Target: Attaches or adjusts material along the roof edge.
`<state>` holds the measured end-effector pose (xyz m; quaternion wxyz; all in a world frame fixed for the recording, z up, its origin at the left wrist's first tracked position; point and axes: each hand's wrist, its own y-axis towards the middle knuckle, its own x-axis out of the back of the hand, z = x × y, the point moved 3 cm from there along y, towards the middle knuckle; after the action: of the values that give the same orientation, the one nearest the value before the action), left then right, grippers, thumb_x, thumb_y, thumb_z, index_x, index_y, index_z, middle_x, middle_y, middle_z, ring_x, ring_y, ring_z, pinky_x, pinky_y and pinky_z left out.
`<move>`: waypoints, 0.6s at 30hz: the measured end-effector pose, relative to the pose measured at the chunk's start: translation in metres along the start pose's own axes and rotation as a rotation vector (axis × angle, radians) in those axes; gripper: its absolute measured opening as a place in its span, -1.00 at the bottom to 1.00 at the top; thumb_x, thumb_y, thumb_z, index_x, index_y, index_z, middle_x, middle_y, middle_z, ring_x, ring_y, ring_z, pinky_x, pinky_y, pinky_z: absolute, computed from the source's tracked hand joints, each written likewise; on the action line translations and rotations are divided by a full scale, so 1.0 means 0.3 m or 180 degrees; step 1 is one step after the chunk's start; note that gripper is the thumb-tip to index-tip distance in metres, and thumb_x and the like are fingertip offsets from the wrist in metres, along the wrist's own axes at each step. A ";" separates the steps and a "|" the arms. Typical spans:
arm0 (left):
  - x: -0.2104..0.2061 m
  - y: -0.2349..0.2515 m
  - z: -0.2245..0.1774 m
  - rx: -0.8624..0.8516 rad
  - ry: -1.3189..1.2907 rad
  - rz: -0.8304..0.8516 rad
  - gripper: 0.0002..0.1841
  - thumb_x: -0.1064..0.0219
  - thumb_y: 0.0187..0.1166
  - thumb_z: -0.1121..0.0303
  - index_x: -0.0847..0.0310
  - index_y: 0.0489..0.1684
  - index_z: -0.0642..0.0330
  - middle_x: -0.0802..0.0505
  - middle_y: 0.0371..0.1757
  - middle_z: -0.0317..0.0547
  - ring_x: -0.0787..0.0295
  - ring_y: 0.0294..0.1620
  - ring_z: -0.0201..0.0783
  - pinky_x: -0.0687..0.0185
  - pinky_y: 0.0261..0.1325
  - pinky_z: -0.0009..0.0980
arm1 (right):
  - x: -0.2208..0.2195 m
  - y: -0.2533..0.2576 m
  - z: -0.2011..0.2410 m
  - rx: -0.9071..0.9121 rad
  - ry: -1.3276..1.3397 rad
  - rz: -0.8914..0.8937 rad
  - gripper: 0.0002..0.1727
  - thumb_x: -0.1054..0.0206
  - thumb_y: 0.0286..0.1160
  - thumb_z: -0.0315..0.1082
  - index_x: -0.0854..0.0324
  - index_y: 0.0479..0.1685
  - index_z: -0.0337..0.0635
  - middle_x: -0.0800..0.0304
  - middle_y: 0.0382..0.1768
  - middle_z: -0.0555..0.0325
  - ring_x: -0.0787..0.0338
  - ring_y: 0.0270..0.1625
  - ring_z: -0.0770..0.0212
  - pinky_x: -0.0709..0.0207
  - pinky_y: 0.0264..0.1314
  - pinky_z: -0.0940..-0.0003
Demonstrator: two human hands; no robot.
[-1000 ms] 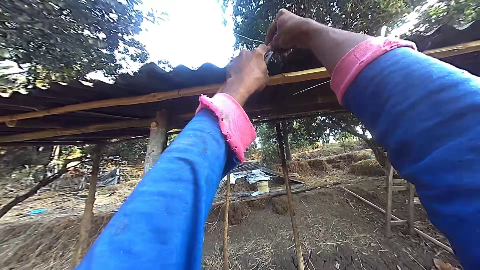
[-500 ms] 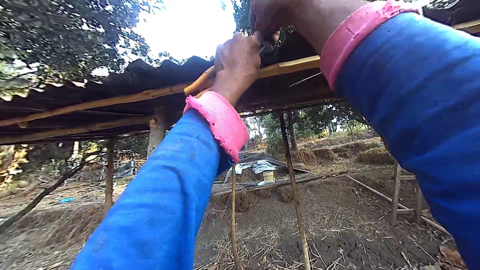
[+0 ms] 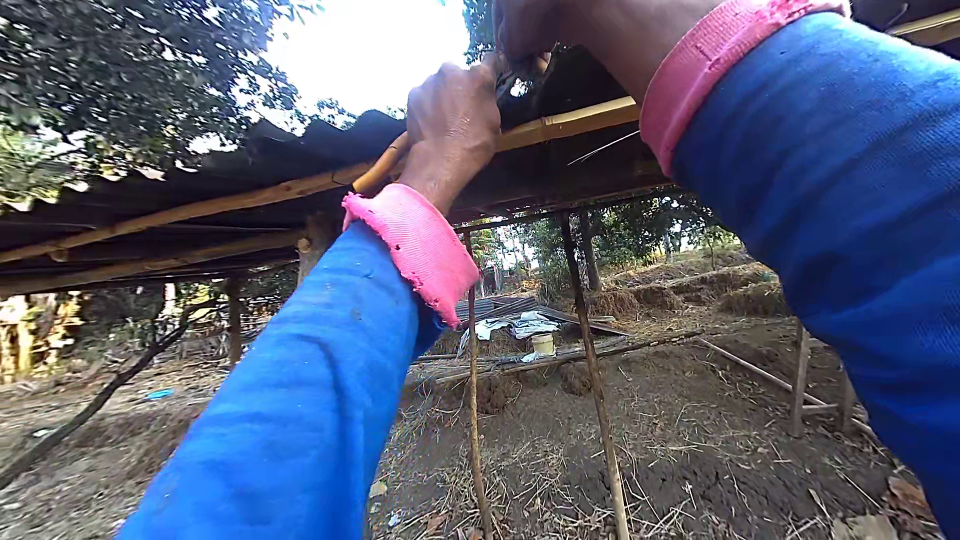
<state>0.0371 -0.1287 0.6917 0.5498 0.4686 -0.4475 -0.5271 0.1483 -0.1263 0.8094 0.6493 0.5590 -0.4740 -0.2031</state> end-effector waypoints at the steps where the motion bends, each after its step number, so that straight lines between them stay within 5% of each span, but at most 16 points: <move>1: -0.001 0.003 -0.001 -0.0010 0.0013 -0.0024 -0.69 -0.20 0.63 0.31 -0.59 0.29 0.02 -0.83 -0.04 0.34 -0.82 0.03 0.41 -0.60 -0.15 0.35 | 0.004 -0.002 -0.009 -0.0001 0.0081 -0.0008 -0.90 -0.28 0.54 -0.42 -0.60 -0.12 -0.26 -0.66 -0.41 0.18 -0.60 -0.53 0.34 -0.56 -0.42 0.35; 7: -0.007 0.002 0.001 -0.0021 0.0011 -0.0023 -0.69 -0.19 0.64 0.31 -0.58 0.30 0.03 -0.81 -0.05 0.36 -0.81 0.04 0.42 -0.61 -0.16 0.34 | 0.004 -0.035 -0.033 0.0011 0.0376 -0.0098 -0.89 -0.26 0.59 -0.43 -0.63 -0.05 -0.23 -0.64 -0.40 0.27 -0.56 -0.51 0.45 -0.53 -0.37 0.47; 18: -0.011 0.008 0.012 -0.0117 0.0036 -0.0078 -0.69 -0.19 0.65 0.21 -0.58 0.27 0.05 -0.82 -0.04 0.34 -0.81 0.05 0.42 -0.59 -0.14 0.37 | -0.018 -0.007 -0.085 0.0092 0.1123 0.0050 -0.88 -0.19 0.65 -0.45 -0.61 -0.23 -0.18 -0.58 -0.52 0.37 -0.56 -0.56 0.52 -0.54 -0.42 0.59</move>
<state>0.0338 -0.1256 0.6948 0.5544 0.4669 -0.4288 -0.5393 0.1678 -0.1093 0.8072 0.7158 0.5915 -0.3601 -0.0899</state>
